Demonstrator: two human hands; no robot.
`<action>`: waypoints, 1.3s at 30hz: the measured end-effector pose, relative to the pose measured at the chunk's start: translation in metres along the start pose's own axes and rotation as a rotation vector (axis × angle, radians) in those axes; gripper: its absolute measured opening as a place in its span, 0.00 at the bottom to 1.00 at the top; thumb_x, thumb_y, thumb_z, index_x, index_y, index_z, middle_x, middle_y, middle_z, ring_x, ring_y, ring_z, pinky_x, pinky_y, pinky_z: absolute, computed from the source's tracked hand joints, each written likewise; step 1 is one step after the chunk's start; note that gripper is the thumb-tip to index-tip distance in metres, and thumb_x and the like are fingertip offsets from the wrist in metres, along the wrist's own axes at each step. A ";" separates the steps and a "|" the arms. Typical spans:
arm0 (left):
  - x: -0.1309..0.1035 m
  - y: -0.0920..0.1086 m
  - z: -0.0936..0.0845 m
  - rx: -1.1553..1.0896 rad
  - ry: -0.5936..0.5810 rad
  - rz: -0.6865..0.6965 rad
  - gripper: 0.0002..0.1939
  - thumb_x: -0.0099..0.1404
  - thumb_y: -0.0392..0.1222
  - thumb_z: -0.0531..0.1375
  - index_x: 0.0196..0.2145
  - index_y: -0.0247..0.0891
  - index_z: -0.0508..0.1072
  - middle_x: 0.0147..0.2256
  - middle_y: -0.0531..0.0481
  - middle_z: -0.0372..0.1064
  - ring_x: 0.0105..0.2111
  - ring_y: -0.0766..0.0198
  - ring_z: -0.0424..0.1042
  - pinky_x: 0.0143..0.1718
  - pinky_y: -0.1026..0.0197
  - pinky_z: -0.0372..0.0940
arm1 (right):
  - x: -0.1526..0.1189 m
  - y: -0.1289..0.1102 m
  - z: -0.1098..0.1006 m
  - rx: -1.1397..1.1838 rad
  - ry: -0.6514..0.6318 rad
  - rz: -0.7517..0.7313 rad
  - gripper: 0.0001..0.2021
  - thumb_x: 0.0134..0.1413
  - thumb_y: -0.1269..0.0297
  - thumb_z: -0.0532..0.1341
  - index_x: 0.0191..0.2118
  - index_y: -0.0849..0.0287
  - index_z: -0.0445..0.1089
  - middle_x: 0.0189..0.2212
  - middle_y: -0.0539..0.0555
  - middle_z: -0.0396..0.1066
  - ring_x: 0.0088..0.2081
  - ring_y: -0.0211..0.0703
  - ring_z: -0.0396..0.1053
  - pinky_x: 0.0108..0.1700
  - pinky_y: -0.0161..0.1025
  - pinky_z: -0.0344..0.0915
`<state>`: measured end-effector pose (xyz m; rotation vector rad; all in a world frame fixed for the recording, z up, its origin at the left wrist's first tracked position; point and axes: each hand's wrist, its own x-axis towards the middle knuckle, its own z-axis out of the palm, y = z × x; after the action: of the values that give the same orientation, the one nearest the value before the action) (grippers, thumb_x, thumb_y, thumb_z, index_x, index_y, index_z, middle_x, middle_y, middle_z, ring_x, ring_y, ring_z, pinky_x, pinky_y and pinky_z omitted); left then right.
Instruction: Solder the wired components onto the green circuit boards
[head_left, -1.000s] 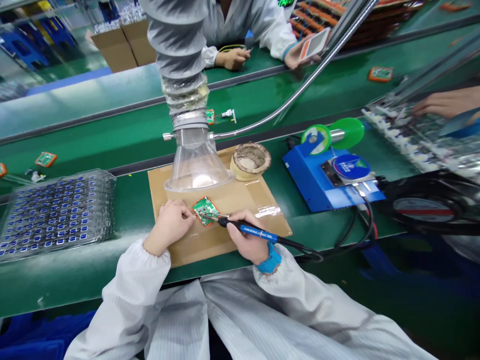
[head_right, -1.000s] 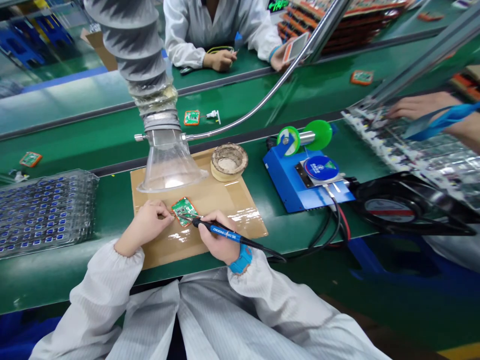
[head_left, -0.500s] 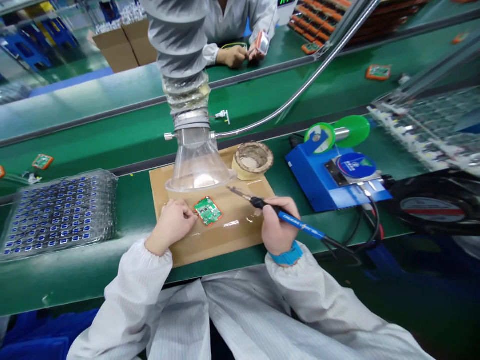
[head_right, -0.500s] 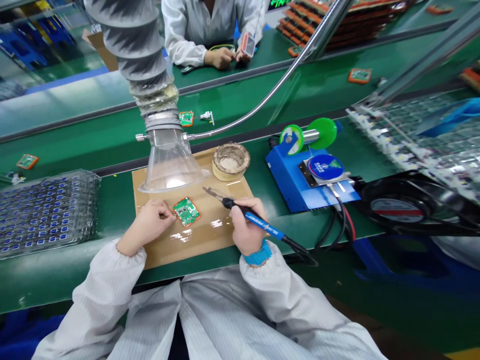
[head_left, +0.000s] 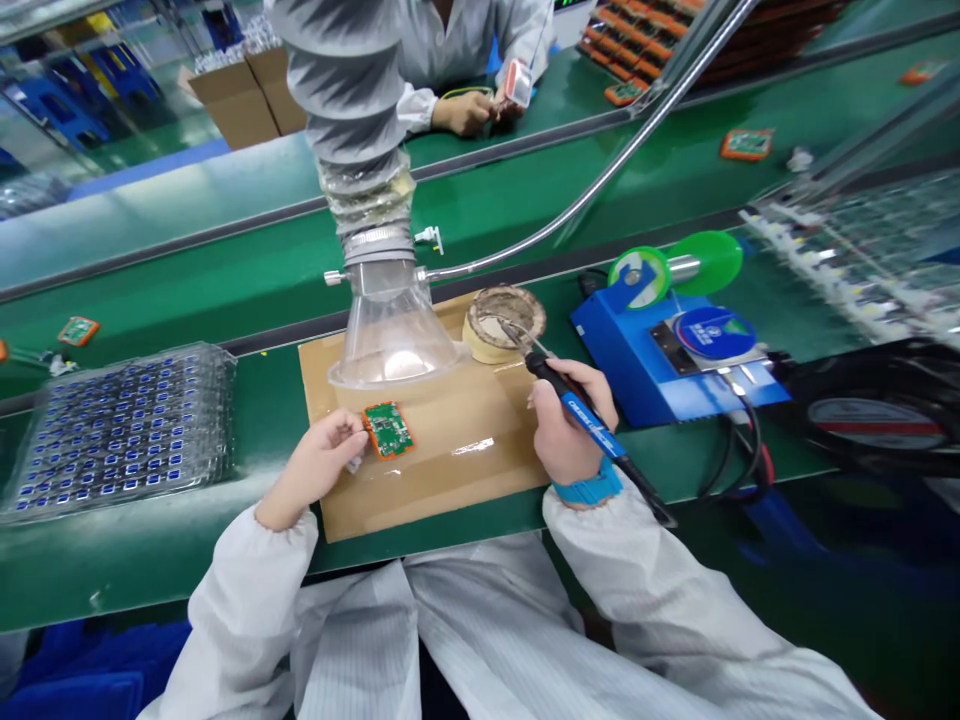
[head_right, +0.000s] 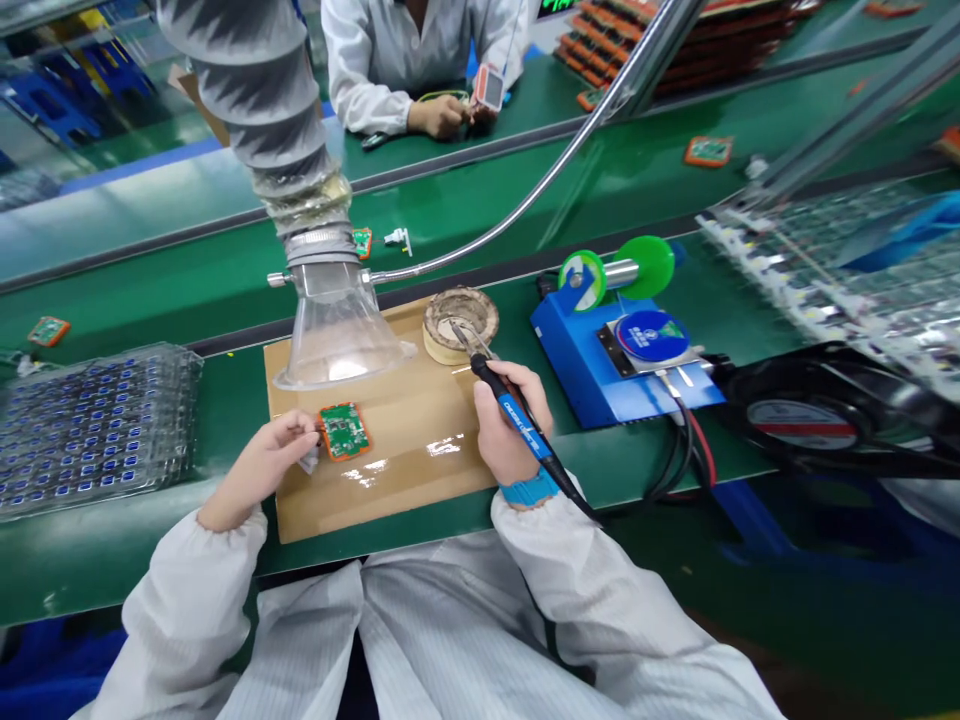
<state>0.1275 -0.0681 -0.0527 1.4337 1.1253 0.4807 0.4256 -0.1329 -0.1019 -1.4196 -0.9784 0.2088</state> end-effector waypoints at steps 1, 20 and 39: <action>-0.005 -0.001 -0.003 -0.153 0.000 -0.026 0.15 0.65 0.50 0.63 0.31 0.39 0.64 0.30 0.52 0.68 0.31 0.63 0.69 0.33 0.62 0.62 | -0.001 0.000 0.000 0.001 0.006 -0.011 0.10 0.61 0.60 0.64 0.47 0.55 0.71 0.42 0.56 0.75 0.46 0.51 0.76 0.49 0.51 0.74; -0.055 0.008 -0.003 -0.479 0.100 0.407 0.14 0.68 0.47 0.62 0.31 0.39 0.62 0.27 0.53 0.61 0.26 0.65 0.62 0.27 0.64 0.56 | -0.008 0.007 0.005 -0.067 0.036 -0.022 0.13 0.59 0.56 0.64 0.45 0.56 0.72 0.37 0.56 0.75 0.35 0.49 0.76 0.42 0.50 0.74; 0.079 0.024 -0.104 -0.292 0.712 -0.139 0.03 0.53 0.38 0.56 0.25 0.39 0.63 0.23 0.53 0.62 0.20 0.65 0.64 0.20 0.61 0.64 | -0.006 0.003 0.002 -0.070 -0.027 0.014 0.11 0.59 0.58 0.66 0.45 0.56 0.73 0.39 0.56 0.77 0.39 0.49 0.77 0.44 0.48 0.74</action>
<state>0.0854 0.0563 -0.0321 0.9299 1.6192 1.0582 0.4216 -0.1353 -0.1072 -1.4918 -1.0066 0.2066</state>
